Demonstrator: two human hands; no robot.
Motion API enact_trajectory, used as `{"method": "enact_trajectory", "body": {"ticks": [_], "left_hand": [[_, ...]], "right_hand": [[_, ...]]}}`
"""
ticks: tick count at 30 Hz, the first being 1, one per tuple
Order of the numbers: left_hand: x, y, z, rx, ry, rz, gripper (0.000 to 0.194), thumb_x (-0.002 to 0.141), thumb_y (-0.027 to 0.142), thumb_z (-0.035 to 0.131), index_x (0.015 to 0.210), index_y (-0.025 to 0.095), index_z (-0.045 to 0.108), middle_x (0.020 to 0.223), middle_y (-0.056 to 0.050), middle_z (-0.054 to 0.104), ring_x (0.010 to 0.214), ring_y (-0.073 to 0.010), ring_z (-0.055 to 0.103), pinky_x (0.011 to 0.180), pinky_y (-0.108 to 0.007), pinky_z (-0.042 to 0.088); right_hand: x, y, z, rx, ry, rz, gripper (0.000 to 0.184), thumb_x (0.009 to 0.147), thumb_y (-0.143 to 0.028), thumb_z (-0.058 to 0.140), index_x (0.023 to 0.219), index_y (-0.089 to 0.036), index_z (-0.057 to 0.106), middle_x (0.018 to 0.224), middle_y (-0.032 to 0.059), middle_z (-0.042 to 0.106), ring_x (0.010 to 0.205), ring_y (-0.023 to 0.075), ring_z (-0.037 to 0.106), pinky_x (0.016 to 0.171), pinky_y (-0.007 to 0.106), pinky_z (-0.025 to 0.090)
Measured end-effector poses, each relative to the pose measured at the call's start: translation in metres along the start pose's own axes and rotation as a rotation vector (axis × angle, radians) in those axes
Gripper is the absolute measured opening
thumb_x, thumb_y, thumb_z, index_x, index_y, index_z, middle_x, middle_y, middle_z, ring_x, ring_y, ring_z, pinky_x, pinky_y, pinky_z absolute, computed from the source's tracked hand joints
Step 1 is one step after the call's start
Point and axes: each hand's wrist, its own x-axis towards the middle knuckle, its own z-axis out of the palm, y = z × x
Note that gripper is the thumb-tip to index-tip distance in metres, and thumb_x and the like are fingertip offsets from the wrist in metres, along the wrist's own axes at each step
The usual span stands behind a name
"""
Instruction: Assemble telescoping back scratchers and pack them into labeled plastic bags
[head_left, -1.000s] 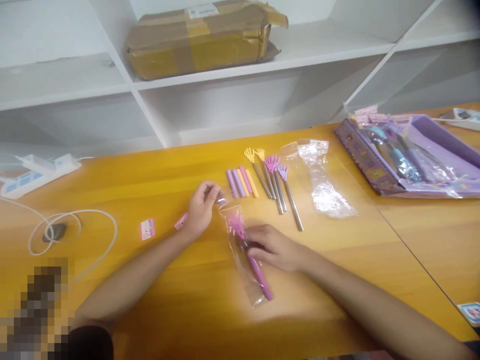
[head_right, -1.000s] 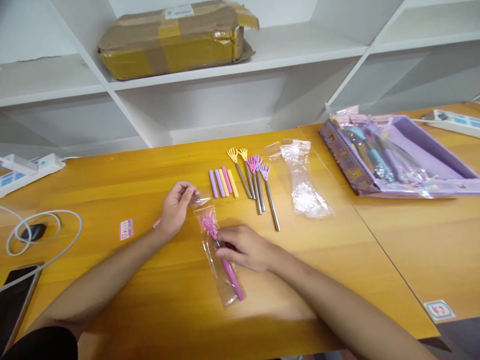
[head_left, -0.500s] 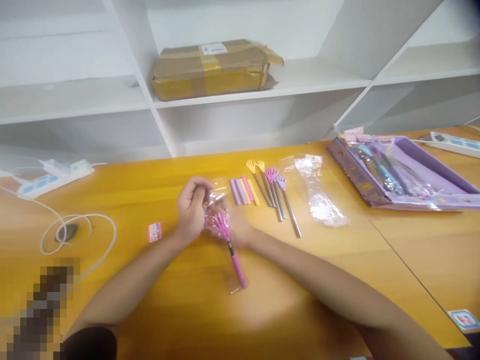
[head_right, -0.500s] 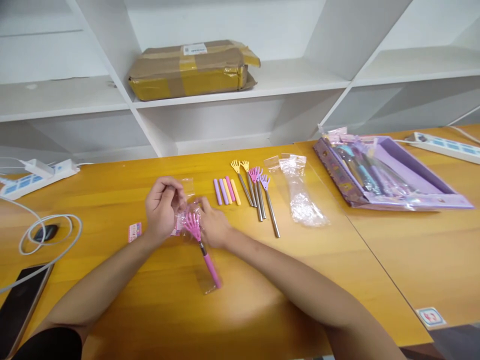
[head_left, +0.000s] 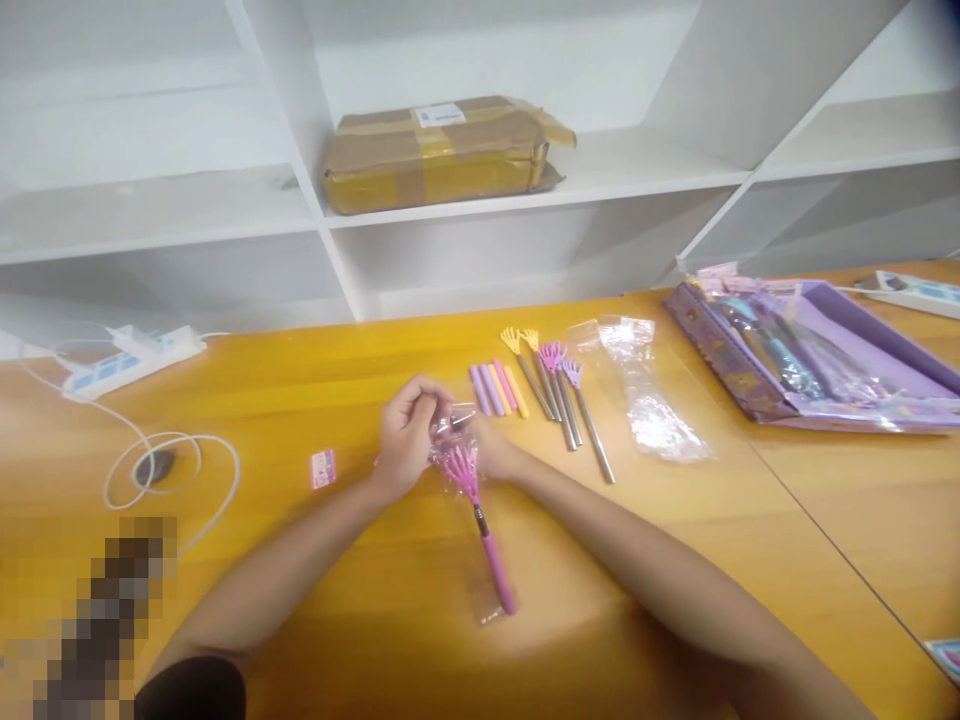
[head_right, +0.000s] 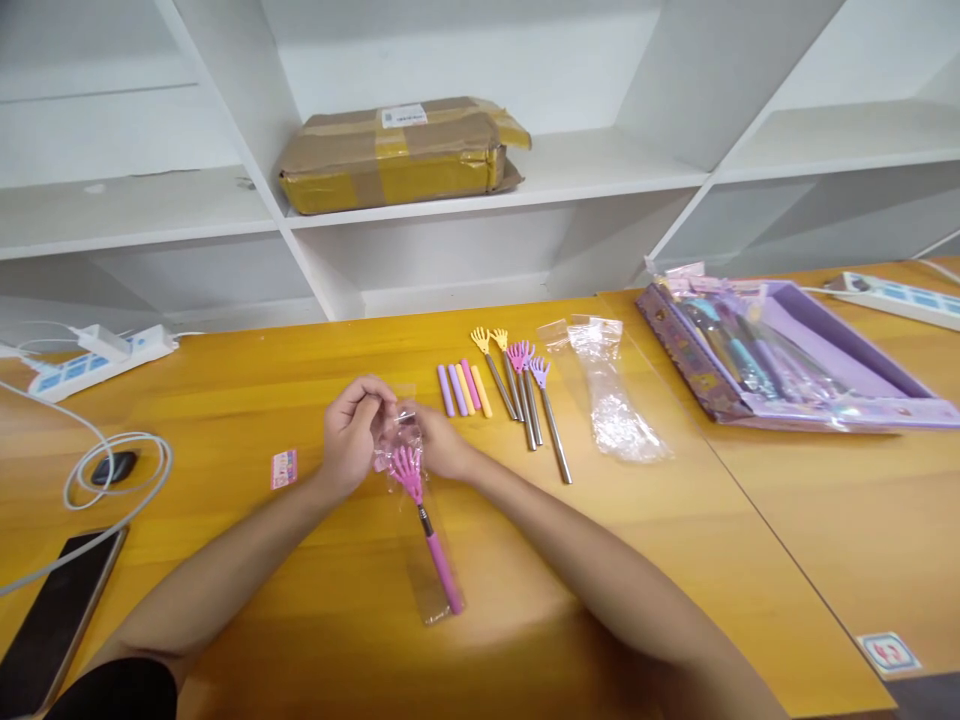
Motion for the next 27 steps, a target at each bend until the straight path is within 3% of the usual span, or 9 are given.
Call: {"method": "enact_trajectory", "body": {"ticks": [4, 8, 10, 13, 17, 22, 27], "left_hand": [[-0.012, -0.012, 0.005, 0.012, -0.062, -0.097, 0.019, 0.103, 0.033, 0.059, 0.09, 0.022, 0.068, 0.074, 0.002, 0.059, 0.056, -0.0102, 0.048, 0.051, -0.022, 0.039], [-0.024, -0.023, 0.011, -0.003, -0.183, -0.092, 0.021, 0.104, 0.032, 0.059, 0.091, 0.02, 0.069, 0.079, 0.001, 0.059, 0.059, -0.0095, 0.052, 0.053, -0.021, 0.043], [-0.028, -0.029, 0.013, 0.005, -0.246, -0.103, 0.021, 0.103, 0.035, 0.062, 0.093, 0.019, 0.071, 0.081, 0.0, 0.06, 0.063, -0.0106, 0.056, 0.057, -0.022, 0.047], [-0.03, -0.037, 0.016, 0.021, -0.307, -0.188, 0.023, 0.099, 0.039, 0.07, 0.098, 0.017, 0.074, 0.089, -0.004, 0.066, 0.072, -0.0138, 0.064, 0.065, -0.026, 0.055], [-0.03, -0.046, 0.016, -0.002, -0.364, -0.288, 0.028, 0.099, 0.041, 0.071, 0.109, 0.016, 0.078, 0.109, -0.01, 0.075, 0.087, -0.0192, 0.074, 0.085, -0.035, 0.063], [-0.028, -0.053, 0.013, -0.032, -0.485, -0.341, 0.027, 0.103, 0.037, 0.067, 0.119, 0.018, 0.079, 0.115, -0.013, 0.079, 0.104, -0.0245, 0.077, 0.101, -0.043, 0.061], [-0.025, -0.06, 0.009, -0.119, -0.567, -0.391, 0.03, 0.103, 0.034, 0.066, 0.126, 0.019, 0.079, 0.129, -0.016, 0.078, 0.116, -0.0296, 0.076, 0.11, -0.051, 0.058]], "right_hand": [[-0.026, -0.008, -0.027, 0.1, 0.232, 0.122, 0.034, 0.108, -0.047, 0.048, 0.129, -0.024, 0.06, 0.093, 0.0026, 0.065, 0.08, 0.0163, 0.062, 0.07, 0.027, 0.052], [-0.079, -0.001, -0.053, -0.11, 0.596, 0.143, 0.03, 0.108, -0.048, 0.053, 0.108, -0.021, 0.067, 0.09, 0.0032, 0.064, 0.075, 0.0158, 0.058, 0.068, 0.028, 0.048], [-0.102, 0.003, -0.06, -0.256, 0.689, 0.099, 0.029, 0.108, -0.045, 0.054, 0.102, -0.021, 0.069, 0.09, 0.0044, 0.064, 0.078, 0.017, 0.059, 0.071, 0.03, 0.048], [-0.119, 0.006, -0.066, -0.274, 0.735, 0.095, 0.027, 0.107, -0.045, 0.058, 0.103, -0.022, 0.072, 0.092, 0.0054, 0.067, 0.08, 0.0185, 0.062, 0.07, 0.032, 0.049], [-0.116, 0.006, -0.071, -0.26, 0.745, 0.041, 0.025, 0.103, -0.046, 0.067, 0.101, -0.023, 0.077, 0.094, 0.0069, 0.073, 0.081, 0.0198, 0.064, 0.07, 0.033, 0.051], [-0.112, 0.013, -0.077, -0.219, 0.723, 0.064, 0.025, 0.098, -0.049, 0.074, 0.097, -0.024, 0.079, 0.091, 0.0058, 0.075, 0.077, 0.0192, 0.062, 0.076, 0.036, 0.054], [-0.115, 0.01, -0.076, 0.005, 0.658, 0.072, 0.032, 0.093, -0.053, 0.08, 0.093, -0.022, 0.073, 0.088, 0.0049, 0.071, 0.075, 0.0169, 0.064, 0.068, 0.032, 0.053]]}}
